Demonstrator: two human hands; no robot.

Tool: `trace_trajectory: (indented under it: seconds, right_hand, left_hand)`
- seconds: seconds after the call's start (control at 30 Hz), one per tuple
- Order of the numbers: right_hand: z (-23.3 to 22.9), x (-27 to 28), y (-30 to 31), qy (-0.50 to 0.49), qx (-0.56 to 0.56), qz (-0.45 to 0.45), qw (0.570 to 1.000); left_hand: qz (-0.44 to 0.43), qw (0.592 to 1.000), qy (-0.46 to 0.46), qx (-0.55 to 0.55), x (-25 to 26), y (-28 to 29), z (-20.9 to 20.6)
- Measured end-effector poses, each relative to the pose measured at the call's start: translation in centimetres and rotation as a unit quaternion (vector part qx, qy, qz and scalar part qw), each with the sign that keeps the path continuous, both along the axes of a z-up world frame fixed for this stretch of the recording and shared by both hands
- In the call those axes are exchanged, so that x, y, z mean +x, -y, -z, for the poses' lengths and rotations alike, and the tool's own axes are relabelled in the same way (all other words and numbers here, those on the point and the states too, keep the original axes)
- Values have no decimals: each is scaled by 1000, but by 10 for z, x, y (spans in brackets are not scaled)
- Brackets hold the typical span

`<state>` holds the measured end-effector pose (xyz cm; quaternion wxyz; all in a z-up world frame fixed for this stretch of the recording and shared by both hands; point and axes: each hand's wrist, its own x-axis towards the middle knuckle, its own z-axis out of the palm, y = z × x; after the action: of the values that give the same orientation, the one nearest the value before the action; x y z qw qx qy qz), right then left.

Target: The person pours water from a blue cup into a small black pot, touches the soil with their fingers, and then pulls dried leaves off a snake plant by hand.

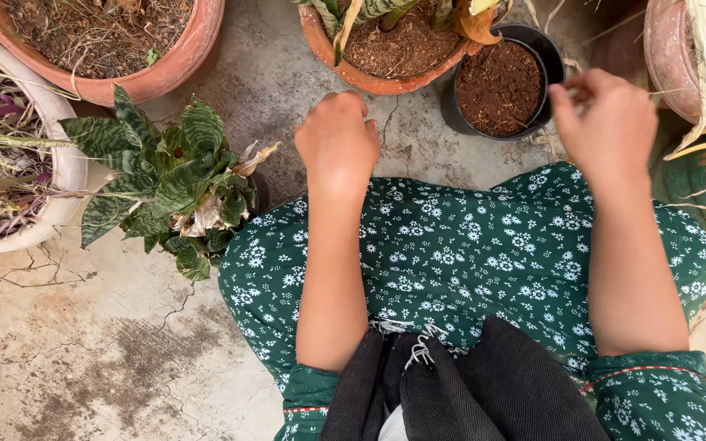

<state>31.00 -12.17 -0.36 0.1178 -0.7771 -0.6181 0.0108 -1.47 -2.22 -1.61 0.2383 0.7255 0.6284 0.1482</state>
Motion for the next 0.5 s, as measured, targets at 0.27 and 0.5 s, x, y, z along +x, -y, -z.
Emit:
trace_trajectory:
  seconds: [0.27, 0.5]
  right_hand:
    - [-11, -74, -68, -55, 177, -108, 977]
    - [9, -78, -76, 31, 202, -123, 971]
  left_hand:
    - [-4, 1000, 15, -3, 5, -4, -5]
    - [-31, 996, 66, 54, 9, -6, -13]
